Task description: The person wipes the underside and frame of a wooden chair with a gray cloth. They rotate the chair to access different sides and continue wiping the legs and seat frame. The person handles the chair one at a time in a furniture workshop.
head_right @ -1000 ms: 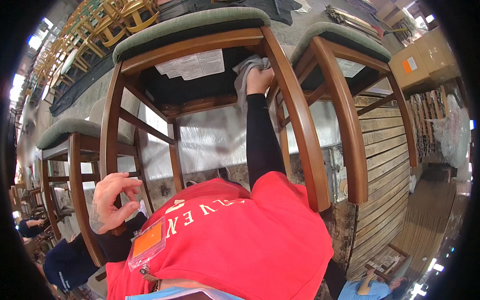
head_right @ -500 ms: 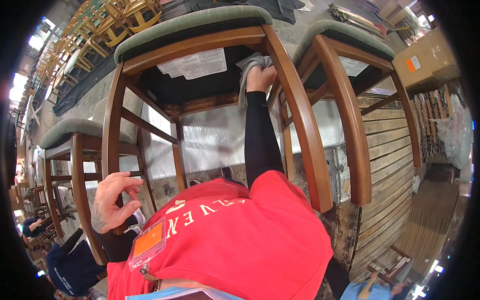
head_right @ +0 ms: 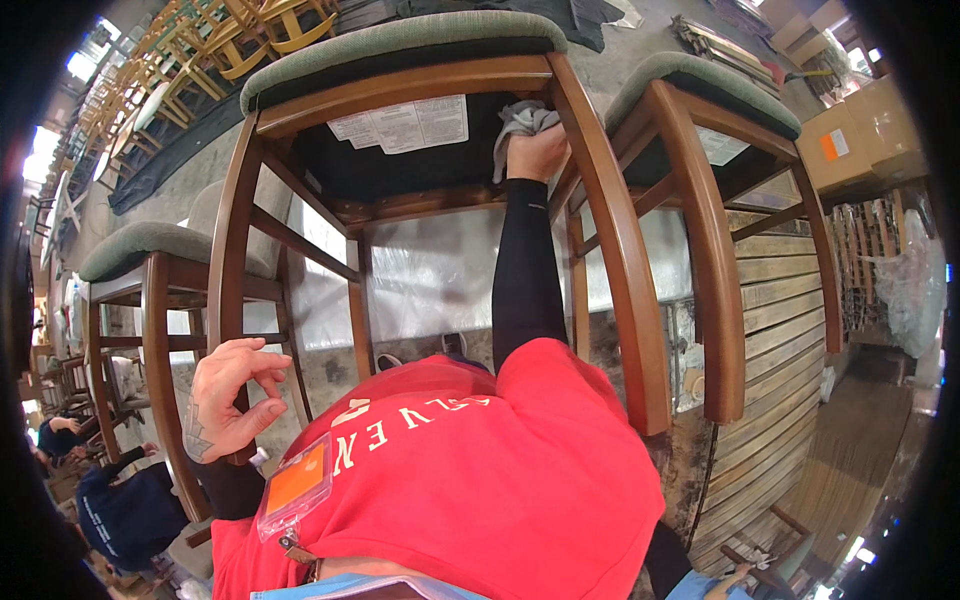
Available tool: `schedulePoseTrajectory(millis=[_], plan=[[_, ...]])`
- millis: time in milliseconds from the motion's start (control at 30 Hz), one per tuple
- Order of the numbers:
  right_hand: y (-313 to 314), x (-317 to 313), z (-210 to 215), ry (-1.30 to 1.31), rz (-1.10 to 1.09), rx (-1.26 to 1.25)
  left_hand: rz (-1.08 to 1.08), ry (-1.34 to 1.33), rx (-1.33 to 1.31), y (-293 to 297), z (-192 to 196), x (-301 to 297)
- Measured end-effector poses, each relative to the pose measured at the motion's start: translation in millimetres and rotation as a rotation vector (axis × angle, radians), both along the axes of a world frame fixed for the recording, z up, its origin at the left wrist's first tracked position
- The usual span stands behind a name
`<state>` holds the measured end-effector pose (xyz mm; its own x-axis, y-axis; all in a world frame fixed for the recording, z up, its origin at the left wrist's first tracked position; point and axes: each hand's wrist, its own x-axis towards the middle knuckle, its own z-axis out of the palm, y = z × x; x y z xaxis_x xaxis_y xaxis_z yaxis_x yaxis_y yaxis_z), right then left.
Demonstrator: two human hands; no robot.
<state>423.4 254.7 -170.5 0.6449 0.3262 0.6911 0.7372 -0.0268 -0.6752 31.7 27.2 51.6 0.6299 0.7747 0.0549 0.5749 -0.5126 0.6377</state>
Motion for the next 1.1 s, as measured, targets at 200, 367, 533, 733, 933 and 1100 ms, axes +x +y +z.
schedulePoseTrajectory(millis=[200, 367, 533, 733, 933, 1100], plan=[[2, 15, -3, 0.158, 0.185, 0.206, 0.016, -0.005, 0.008, -2, 1, 0], [2, 11, -4, 0.062, 0.112, 0.208, -0.006, 0.005, 0.042, 2, -1, 2], [-35, -80, -27, 0.571, 0.427, 0.236, 0.011, 0.002, -0.004, -3, -1, -5], [-11, -207, -43, 0.389, 0.842, -0.042, -0.025, -0.02, -0.013, 4, 1, -5], [29, -284, 16, 0.191, 0.81, -0.257, 0.0, -0.006, 0.001, 2, 1, -6], [25, -279, 7, 0.145, 0.826, -0.251, -0.016, -0.004, 0.023, 2, -4, -9]])
